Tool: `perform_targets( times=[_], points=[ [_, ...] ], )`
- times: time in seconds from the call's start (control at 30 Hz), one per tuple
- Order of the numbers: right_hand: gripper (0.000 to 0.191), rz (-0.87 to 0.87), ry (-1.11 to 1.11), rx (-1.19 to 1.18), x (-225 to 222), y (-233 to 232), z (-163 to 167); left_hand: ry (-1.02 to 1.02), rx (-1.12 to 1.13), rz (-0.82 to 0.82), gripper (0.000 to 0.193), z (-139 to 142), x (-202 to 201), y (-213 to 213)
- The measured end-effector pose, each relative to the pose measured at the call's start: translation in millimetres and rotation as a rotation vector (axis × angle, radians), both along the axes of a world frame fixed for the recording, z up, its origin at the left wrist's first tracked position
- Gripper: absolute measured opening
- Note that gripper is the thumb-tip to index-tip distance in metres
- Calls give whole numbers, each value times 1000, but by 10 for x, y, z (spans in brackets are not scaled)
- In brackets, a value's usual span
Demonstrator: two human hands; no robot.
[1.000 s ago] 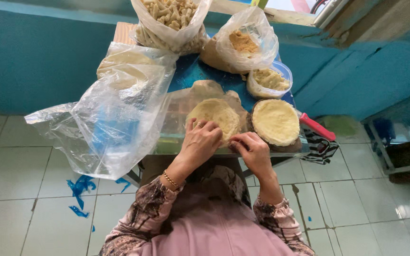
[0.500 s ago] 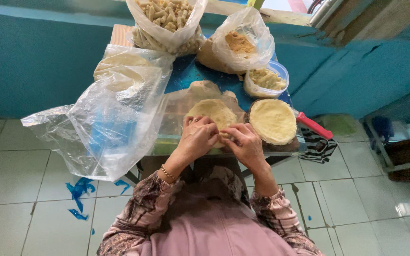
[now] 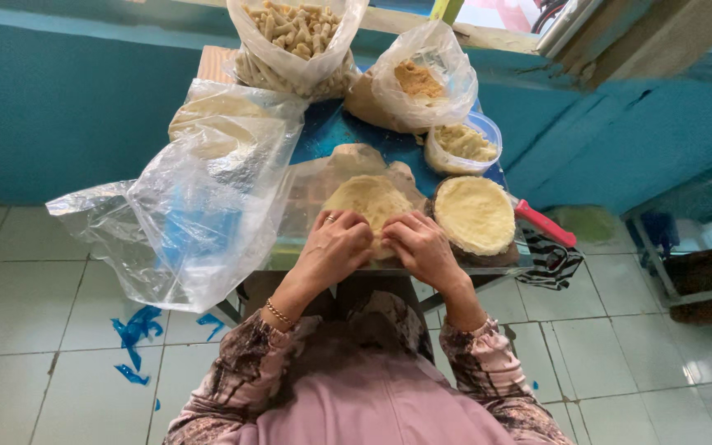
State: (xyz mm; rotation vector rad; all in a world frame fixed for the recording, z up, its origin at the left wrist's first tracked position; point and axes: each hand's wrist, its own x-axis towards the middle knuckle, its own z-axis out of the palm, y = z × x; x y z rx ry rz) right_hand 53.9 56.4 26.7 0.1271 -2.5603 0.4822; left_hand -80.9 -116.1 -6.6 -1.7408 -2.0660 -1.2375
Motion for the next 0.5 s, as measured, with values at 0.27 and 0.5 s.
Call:
perform_targets(
  times=[0.27, 0.5],
  points=[
    [11, 1, 13, -52, -76, 19, -41, -28, 27, 30, 11, -84, -37, 73],
    [16, 86, -27, -104, -107, 110, -69, -142, -28, 52, 13, -70, -60, 152]
  ],
)
